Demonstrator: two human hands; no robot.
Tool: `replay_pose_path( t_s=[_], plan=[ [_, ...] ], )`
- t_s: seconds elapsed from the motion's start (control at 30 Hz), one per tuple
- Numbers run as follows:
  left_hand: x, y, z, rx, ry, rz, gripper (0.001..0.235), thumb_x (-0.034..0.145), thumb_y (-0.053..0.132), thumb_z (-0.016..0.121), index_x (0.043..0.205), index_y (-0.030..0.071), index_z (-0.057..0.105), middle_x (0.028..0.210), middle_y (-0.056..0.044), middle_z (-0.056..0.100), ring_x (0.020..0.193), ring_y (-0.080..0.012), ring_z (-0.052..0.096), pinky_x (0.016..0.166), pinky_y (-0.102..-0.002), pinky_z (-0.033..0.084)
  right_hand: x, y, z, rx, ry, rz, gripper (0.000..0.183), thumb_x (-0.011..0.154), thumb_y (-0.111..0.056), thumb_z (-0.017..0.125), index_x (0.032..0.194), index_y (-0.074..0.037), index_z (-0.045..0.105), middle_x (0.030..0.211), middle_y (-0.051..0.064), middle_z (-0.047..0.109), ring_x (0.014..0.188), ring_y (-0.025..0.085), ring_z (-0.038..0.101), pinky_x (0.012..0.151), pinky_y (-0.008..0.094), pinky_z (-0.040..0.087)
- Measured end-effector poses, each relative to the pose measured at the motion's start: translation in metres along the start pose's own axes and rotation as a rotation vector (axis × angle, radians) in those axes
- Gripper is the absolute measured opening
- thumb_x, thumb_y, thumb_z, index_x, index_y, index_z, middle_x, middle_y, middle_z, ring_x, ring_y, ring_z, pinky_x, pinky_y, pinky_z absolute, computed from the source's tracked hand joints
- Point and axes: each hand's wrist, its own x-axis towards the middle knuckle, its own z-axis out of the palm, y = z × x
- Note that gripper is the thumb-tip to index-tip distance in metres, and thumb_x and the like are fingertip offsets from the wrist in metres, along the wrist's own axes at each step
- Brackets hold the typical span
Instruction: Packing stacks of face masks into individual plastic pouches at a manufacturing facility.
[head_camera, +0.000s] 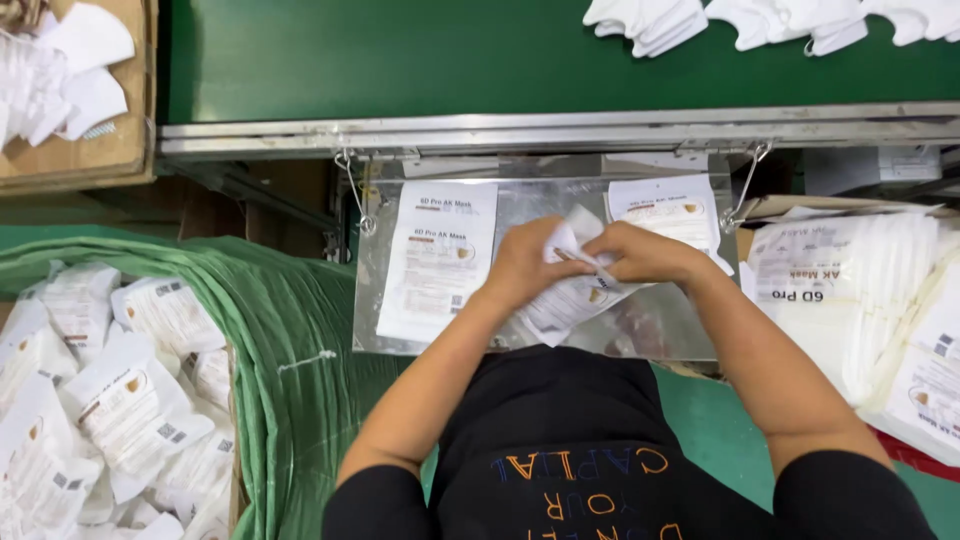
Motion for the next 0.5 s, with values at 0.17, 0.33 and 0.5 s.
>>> replay_pose_path(
  t_s=[0.17,0.33,0.5],
  plan=[
    [-0.016,-0.013,-0.002,-0.624,0.037,-0.250,0.034,0.089,0.028,0.082,0.114,0.006,0.076,0.097,-0.007,0.079,0.086,-0.0112,0.072,0.076,-0.029,0.058,-0.012,-0.025,0.008,0.294,0.499,-0.327,0.026,0.083,-0.012,0.078,0.108,-0.006,0.079,0.096,0.011,0.072,0.085,0.022,0.065,0.072,0.034,0.051],
    [-0.024,-0.033,-0.005,-0.301,0.194,-0.351,0.020,0.086,0.018,0.083,0.098,0.004,0.079,0.080,-0.006,0.076,0.071,-0.0116,0.066,0.065,-0.026,0.053,-0.016,-0.057,-0.011,0.292,0.402,-0.133,0.021,0.091,-0.018,0.073,0.109,-0.007,0.080,0.084,0.008,0.069,0.078,0.021,0.064,0.069,0.036,0.049],
    [-0.015,-0.018,-0.022,-0.378,0.231,-0.288,0.017,0.089,0.018,0.080,0.097,0.003,0.076,0.080,-0.003,0.073,0.071,-0.0070,0.062,0.064,-0.025,0.051,0.019,-0.061,0.008,0.150,0.548,-0.317,0.035,0.092,-0.030,0.073,0.110,-0.001,0.066,0.094,0.016,0.068,0.087,0.032,0.066,0.079,0.040,0.052]
  ],
)
